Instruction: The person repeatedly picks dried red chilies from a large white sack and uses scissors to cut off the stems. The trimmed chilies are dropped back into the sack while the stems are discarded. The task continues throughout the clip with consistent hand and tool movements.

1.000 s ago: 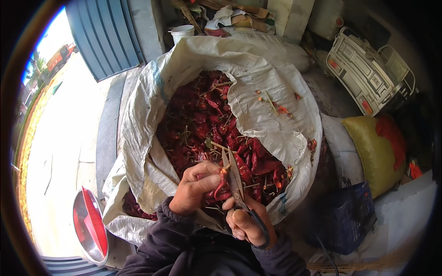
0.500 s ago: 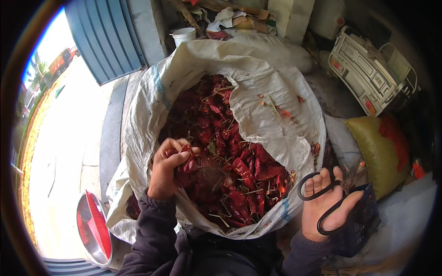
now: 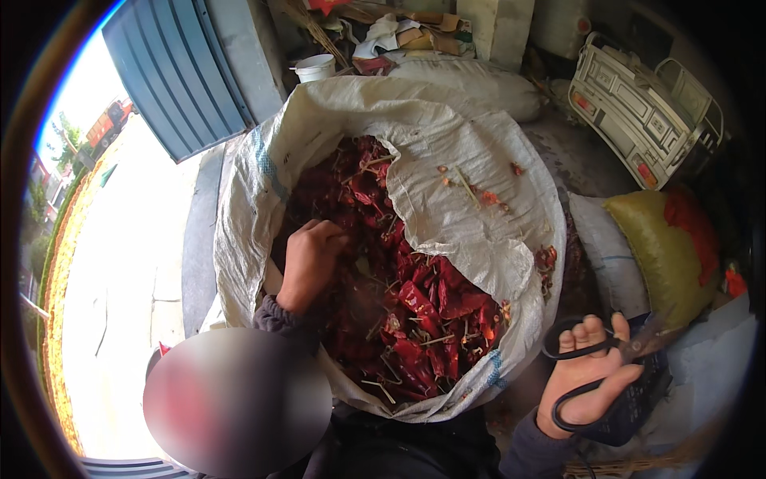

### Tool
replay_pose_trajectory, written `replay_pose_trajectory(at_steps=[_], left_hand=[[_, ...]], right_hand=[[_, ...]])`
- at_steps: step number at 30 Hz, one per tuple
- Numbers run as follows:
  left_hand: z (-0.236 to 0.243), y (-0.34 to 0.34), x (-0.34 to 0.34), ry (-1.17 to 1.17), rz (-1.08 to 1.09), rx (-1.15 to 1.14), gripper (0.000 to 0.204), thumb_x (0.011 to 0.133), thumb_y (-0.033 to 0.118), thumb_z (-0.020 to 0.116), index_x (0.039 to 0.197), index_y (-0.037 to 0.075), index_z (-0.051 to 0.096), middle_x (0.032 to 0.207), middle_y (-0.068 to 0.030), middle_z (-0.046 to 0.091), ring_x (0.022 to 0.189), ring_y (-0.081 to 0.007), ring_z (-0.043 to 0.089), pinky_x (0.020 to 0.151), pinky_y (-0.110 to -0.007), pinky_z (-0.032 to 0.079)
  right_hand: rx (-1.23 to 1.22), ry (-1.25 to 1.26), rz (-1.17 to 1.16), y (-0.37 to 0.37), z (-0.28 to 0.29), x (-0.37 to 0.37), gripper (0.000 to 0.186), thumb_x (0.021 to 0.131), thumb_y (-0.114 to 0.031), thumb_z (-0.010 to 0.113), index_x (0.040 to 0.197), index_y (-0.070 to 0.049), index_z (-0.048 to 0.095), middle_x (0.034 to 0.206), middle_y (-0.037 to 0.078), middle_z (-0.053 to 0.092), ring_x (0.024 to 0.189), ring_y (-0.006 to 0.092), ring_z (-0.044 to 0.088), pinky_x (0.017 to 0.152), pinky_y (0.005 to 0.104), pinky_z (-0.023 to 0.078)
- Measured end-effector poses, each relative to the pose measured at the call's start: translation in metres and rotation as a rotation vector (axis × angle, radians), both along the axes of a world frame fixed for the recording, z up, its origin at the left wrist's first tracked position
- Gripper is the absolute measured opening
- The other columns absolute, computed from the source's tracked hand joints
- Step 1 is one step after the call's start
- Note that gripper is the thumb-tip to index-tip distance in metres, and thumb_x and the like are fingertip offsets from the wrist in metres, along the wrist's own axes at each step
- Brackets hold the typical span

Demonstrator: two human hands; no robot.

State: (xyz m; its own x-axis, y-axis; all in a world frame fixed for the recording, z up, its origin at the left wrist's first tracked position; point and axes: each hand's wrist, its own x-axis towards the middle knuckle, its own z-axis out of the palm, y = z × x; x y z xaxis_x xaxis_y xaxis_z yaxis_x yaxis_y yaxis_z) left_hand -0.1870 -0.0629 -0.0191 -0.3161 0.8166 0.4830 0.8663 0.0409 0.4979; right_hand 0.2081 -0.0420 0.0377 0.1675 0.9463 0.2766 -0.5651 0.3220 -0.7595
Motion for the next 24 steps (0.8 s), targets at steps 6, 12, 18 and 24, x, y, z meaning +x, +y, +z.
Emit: replay_pose_trajectory(at_steps=[6, 12, 18, 24], left_hand=[[0.039, -0.028, 0.018, -1.111, -0.066, 0.049, 0.006, 0.098, 0.007, 0.064, 0.103, 0.005, 0.064, 0.083, -0.0021, 0.063, 0.066, -0.0083, 0.057, 0.054, -0.022, 0.043], [0.045, -0.045, 0.046, -1.647, -0.167, 0.245, 0.02, 0.096, 0.001, 0.056, 0.115, 0.003, 0.063, 0.083, -0.0049, 0.064, 0.06, -0.0105, 0.052, 0.052, -0.023, 0.042], [0.019, -0.05, 0.049, -1.786, -0.505, 0.201, 0.023, 0.091, 0.009, 0.062, 0.112, 0.001, 0.062, 0.081, -0.0041, 0.058, 0.063, -0.0108, 0.049, 0.052, -0.023, 0.041], [0.041, -0.089, 0.114, -1.632, -0.172, -0.172, 0.016, 0.094, 0.011, 0.063, 0.106, 0.001, 0.067, 0.081, -0.0048, 0.066, 0.061, -0.0099, 0.058, 0.051, -0.023, 0.044]], right_hand=[[0.0, -0.296, 0.098, -0.015, 0.002, -0.006, 0.102, 0.088, -0.087, 0.044, 0.144, -0.002, 0.041, 0.109, 0.014, 0.07, 0.08, 0.018, 0.065, 0.074, 0.0317, 0.054], [0.066, -0.703, 0.598, -0.048, -0.009, -0.044, 0.079, 0.082, -0.051, 0.086, 0.132, 0.003, 0.056, 0.102, 0.012, 0.073, 0.075, 0.0156, 0.068, 0.068, 0.0308, 0.056], [0.088, -0.926, 0.567, -0.052, -0.016, -0.076, 0.059, 0.087, -0.037, 0.085, 0.122, 0.002, 0.059, 0.082, 0.008, 0.069, 0.066, 0.0132, 0.066, 0.061, 0.03, 0.054], [0.014, -0.832, 0.479, -0.051, -0.022, -0.116, 0.036, 0.092, -0.021, 0.08, 0.113, 0.0, 0.06, 0.079, 0.007, 0.068, 0.068, 0.0093, 0.061, 0.063, 0.0271, 0.051]])
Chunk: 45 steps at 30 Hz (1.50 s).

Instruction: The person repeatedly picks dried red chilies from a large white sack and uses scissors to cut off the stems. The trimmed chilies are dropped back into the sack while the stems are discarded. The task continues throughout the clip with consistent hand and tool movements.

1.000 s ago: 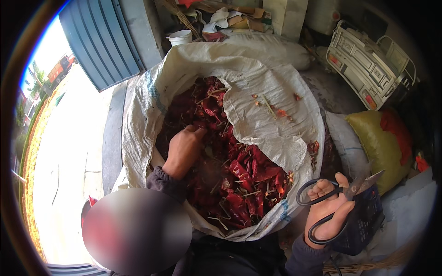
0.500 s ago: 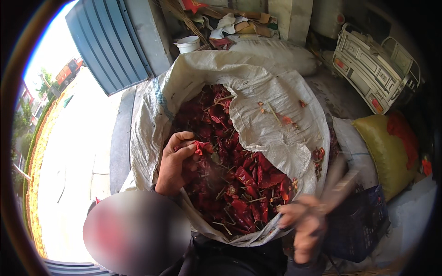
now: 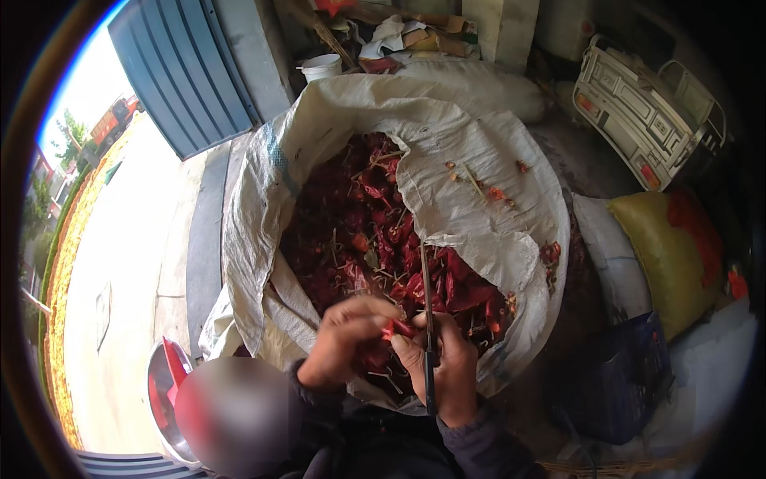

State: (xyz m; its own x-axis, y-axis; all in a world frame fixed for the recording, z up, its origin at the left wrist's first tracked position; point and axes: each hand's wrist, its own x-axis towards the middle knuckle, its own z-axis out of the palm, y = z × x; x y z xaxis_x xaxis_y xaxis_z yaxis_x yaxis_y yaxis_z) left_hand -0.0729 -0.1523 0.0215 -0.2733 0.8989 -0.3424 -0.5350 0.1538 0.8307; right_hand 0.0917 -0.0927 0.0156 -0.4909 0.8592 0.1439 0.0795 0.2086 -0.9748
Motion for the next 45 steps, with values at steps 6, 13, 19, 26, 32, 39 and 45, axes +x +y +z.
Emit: replay_pose_trajectory(at_steps=[6, 13, 19, 26, 32, 39, 45], left_hand=[[-0.018, -0.009, 0.013, -0.207, -0.172, 0.255, 0.018, 0.098, 0.022, 0.071, 0.099, 0.006, 0.063, 0.089, -0.0034, 0.065, 0.063, -0.0075, 0.054, 0.053, -0.022, 0.042], [0.005, 0.028, -0.043, 0.799, 0.158, 0.099, 0.014, 0.084, 0.0, 0.073, 0.096, 0.003, 0.065, 0.076, -0.0034, 0.064, 0.064, -0.0124, 0.064, 0.057, -0.026, 0.049], [-0.037, 0.05, -0.091, 1.863, -0.093, 0.028, 0.034, 0.083, 0.008, 0.072, 0.117, 0.005, 0.07, 0.09, -0.0129, 0.071, 0.085, -0.0233, 0.071, 0.076, -0.036, 0.056], [-0.015, 0.031, -0.087, 0.782, 0.155, 0.042, 0.012, 0.099, 0.01, 0.066, 0.108, 0.003, 0.068, 0.086, -0.0007, 0.067, 0.077, -0.0078, 0.062, 0.069, -0.024, 0.05], [-0.006, 0.02, -0.086, 0.167, 0.17, 0.087, 0.015, 0.1, 0.009, 0.06, 0.114, 0.006, 0.067, 0.084, -0.0012, 0.064, 0.059, -0.0084, 0.052, 0.051, -0.021, 0.041], [-0.016, 0.015, -0.069, -0.08, 0.15, 0.216, 0.021, 0.098, 0.006, 0.061, 0.119, 0.002, 0.064, 0.088, -0.0061, 0.066, 0.063, -0.012, 0.056, 0.051, -0.024, 0.044], [-0.031, 0.01, -0.054, -0.292, 0.092, 0.327, 0.027, 0.095, 0.005, 0.063, 0.122, 0.005, 0.062, 0.09, -0.0093, 0.061, 0.069, -0.015, 0.052, 0.048, -0.023, 0.039]], right_hand=[[-0.034, 0.057, -0.04, -0.005, -0.02, -0.003, 0.04, 0.085, -0.026, 0.087, 0.107, -0.003, 0.063, 0.074, 0.006, 0.067, 0.064, 0.0128, 0.064, 0.062, 0.0313, 0.053], [-0.114, -0.04, 0.07, -0.009, -0.02, 0.013, 0.043, 0.082, -0.025, 0.09, 0.109, -0.004, 0.064, 0.071, 0.003, 0.06, 0.064, 0.0115, 0.057, 0.063, 0.0291, 0.052], [-0.097, 0.024, -0.002, -0.007, -0.026, 0.018, 0.041, 0.085, -0.025, 0.087, 0.109, -0.003, 0.063, 0.072, 0.004, 0.062, 0.065, 0.0129, 0.058, 0.062, 0.0299, 0.052], [-0.066, 0.001, -0.041, -0.003, -0.028, 0.019, 0.039, 0.086, -0.025, 0.086, 0.108, -0.003, 0.062, 0.069, 0.003, 0.061, 0.061, 0.0121, 0.058, 0.061, 0.0295, 0.051], [-0.008, -0.084, 0.049, -0.002, -0.014, 0.016, 0.043, 0.086, -0.029, 0.087, 0.109, -0.002, 0.063, 0.069, 0.003, 0.063, 0.06, 0.0114, 0.06, 0.058, 0.0291, 0.051], [0.217, -0.299, 0.103, -0.002, -0.018, 0.011, 0.068, 0.08, -0.055, 0.083, 0.117, 0.0, 0.067, 0.076, 0.01, 0.069, 0.062, 0.0223, 0.069, 0.058, 0.0334, 0.054], [0.049, -0.312, 0.062, -0.008, -0.016, 0.011, 0.057, 0.083, -0.044, 0.085, 0.113, 0.0, 0.066, 0.078, 0.009, 0.069, 0.065, 0.0195, 0.066, 0.061, 0.0316, 0.054]])
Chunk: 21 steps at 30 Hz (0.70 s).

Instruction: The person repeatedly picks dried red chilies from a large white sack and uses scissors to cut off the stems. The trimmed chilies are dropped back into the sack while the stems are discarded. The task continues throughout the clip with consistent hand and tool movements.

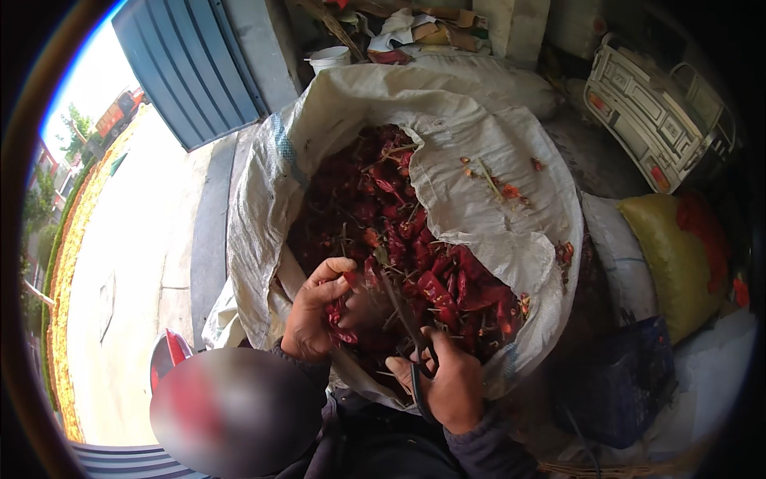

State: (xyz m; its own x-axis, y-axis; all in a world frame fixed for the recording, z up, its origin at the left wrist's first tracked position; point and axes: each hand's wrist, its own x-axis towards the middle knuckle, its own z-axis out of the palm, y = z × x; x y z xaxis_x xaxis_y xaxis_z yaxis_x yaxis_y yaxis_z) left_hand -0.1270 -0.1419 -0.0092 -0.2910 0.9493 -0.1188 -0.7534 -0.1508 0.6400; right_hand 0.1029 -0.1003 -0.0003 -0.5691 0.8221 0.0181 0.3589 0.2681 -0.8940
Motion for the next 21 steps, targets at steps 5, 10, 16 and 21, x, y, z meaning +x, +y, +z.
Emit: replay_pose_trajectory(at_steps=[5, 10, 16, 21], left_hand=[[0.002, -0.01, 0.035, 0.05, -0.145, -0.11, 0.02, 0.094, 0.007, 0.064, 0.115, 0.005, 0.062, 0.084, -0.0123, 0.06, 0.06, -0.0156, 0.05, 0.045, -0.025, 0.039], [-0.008, -0.014, 0.064, -0.048, -0.303, -0.091, 0.017, 0.1, 0.007, 0.061, 0.115, 0.0, 0.061, 0.093, -0.0099, 0.064, 0.071, -0.0155, 0.061, 0.052, -0.026, 0.048], [-0.003, -0.02, 0.074, 0.223, -0.28, -0.088, 0.033, 0.1, 0.017, 0.067, 0.126, -0.003, 0.06, 0.105, -0.0099, 0.067, 0.082, -0.0148, 0.064, 0.07, -0.027, 0.053], [0.001, -0.022, 0.078, 0.411, -0.123, -0.212, 0.021, 0.1, 0.014, 0.069, 0.115, 0.0, 0.069, 0.099, -0.0046, 0.072, 0.084, -0.0086, 0.064, 0.072, -0.023, 0.051]], right_hand=[[-0.204, 0.426, -0.041, 0.001, -0.003, -0.007, 0.032, 0.095, -0.019, 0.077, 0.114, -0.001, 0.058, 0.08, 0.005, 0.071, 0.065, 0.0119, 0.064, 0.06, 0.0281, 0.052], [-0.458, 0.597, -0.003, -0.002, 0.009, 0.0, 0.03, 0.098, -0.005, 0.066, 0.122, -0.001, 0.049, 0.088, 0.01, 0.067, 0.078, 0.0145, 0.069, 0.064, 0.0267, 0.058], [-0.145, 0.436, 0.034, 0.0, -0.006, 0.008, 0.031, 0.095, -0.002, 0.065, 0.123, -0.001, 0.051, 0.082, 0.006, 0.062, 0.067, 0.0102, 0.06, 0.061, 0.0248, 0.05], [-0.225, 0.47, 0.015, 0.002, 0.002, 0.005, 0.029, 0.093, -0.007, 0.066, 0.119, -0.001, 0.055, 0.074, 0.002, 0.059, 0.064, 0.0111, 0.059, 0.061, 0.0284, 0.05]])
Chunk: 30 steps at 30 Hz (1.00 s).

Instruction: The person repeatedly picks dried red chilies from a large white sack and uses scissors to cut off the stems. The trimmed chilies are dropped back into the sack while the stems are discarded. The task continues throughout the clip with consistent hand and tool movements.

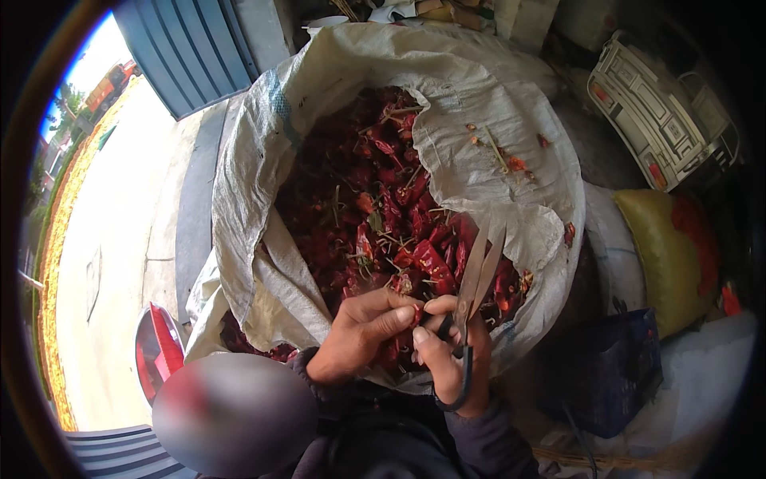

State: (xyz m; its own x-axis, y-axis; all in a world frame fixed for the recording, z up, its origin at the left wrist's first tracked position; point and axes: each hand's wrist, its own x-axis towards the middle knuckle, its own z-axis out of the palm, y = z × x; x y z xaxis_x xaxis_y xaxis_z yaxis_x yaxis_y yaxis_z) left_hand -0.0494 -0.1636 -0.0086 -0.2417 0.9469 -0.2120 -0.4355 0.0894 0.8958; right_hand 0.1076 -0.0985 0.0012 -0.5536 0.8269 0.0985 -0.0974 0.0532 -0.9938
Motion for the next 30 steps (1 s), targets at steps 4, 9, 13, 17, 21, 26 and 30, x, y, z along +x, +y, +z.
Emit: replay_pose_trajectory(at_steps=[4, 9, 13, 17, 21, 26, 30], left_hand=[[0.008, -0.002, -0.007, 0.088, -0.017, -0.002, 0.014, 0.102, 0.016, 0.066, 0.101, 0.002, 0.068, 0.082, 0.0004, 0.064, 0.071, -0.006, 0.056, 0.062, -0.022, 0.046], [0.0, 0.001, 0.0, 0.056, 0.005, 0.086, 0.015, 0.104, 0.018, 0.063, 0.105, 0.003, 0.062, 0.071, -0.002, 0.06, 0.052, -0.0085, 0.052, 0.047, -0.024, 0.04], [0.0, 0.002, 0.004, 0.051, 0.049, -0.004, 0.013, 0.102, 0.014, 0.065, 0.105, 0.002, 0.061, 0.072, -0.0036, 0.062, 0.052, -0.0085, 0.052, 0.047, -0.023, 0.04], [-0.003, -0.002, -0.001, -0.066, 0.025, 0.023, 0.011, 0.101, 0.012, 0.065, 0.105, 0.002, 0.062, 0.077, -0.0057, 0.064, 0.054, -0.0101, 0.054, 0.048, -0.024, 0.042], [-0.011, -0.004, -0.006, -0.281, 0.016, 0.043, 0.009, 0.101, 0.012, 0.064, 0.106, 0.005, 0.061, 0.078, -0.0081, 0.064, 0.053, -0.0135, 0.053, 0.046, -0.026, 0.041], [-0.03, -0.006, -0.023, -0.355, 0.104, 0.117, 0.01, 0.101, 0.013, 0.064, 0.108, 0.006, 0.06, 0.077, -0.0099, 0.062, 0.051, -0.0153, 0.051, 0.043, -0.027, 0.038], [-0.017, -0.007, -0.019, -0.154, 0.017, 0.009, 0.016, 0.1, 0.017, 0.067, 0.108, 0.005, 0.06, 0.078, -0.0078, 0.063, 0.052, -0.0131, 0.052, 0.043, -0.026, 0.039]], right_hand=[[-0.41, 0.191, 0.095, 0.009, 0.013, 0.005, 0.034, 0.092, -0.006, 0.066, 0.123, -0.001, 0.052, 0.077, 0.002, 0.058, 0.063, 0.0097, 0.057, 0.061, 0.0262, 0.049], [-0.076, -0.021, -0.005, 0.012, -0.001, -0.002, 0.031, 0.088, -0.004, 0.068, 0.117, -0.003, 0.056, 0.077, 0.002, 0.058, 0.066, 0.0093, 0.055, 0.063, 0.0257, 0.048], [0.027, -0.067, 0.053, 0.01, 0.003, -0.002, 0.035, 0.092, -0.005, 0.065, 0.124, -0.001, 0.052, 0.079, 0.005, 0.06, 0.065, 0.0099, 0.058, 0.06, 0.0283, 0.052], [-0.508, 0.193, 0.154, 0.014, 0.012, -0.003, 0.032, 0.09, -0.004, 0.066, 0.12, -0.001, 0.053, 0.075, 0.003, 0.058, 0.068, 0.0097, 0.057, 0.062, 0.0292, 0.053], [-0.719, 0.325, 0.213, 0.021, 0.003, 0.0, 0.036, 0.09, -0.004, 0.066, 0.122, 0.0, 0.051, 0.074, 0.003, 0.056, 0.064, 0.0105, 0.055, 0.06, 0.0306, 0.055], [-0.328, 0.061, 0.139, 0.022, 0.019, 0.01, 0.033, 0.09, -0.005, 0.065, 0.12, 0.001, 0.052, 0.074, 0.004, 0.058, 0.066, 0.0103, 0.058, 0.061, 0.0307, 0.056], [-0.027, -0.091, 0.071, 0.019, 0.011, 0.007, 0.028, 0.089, -0.004, 0.068, 0.115, -0.004, 0.058, 0.074, 0.001, 0.061, 0.068, 0.009, 0.062, 0.063, 0.0292, 0.053]])
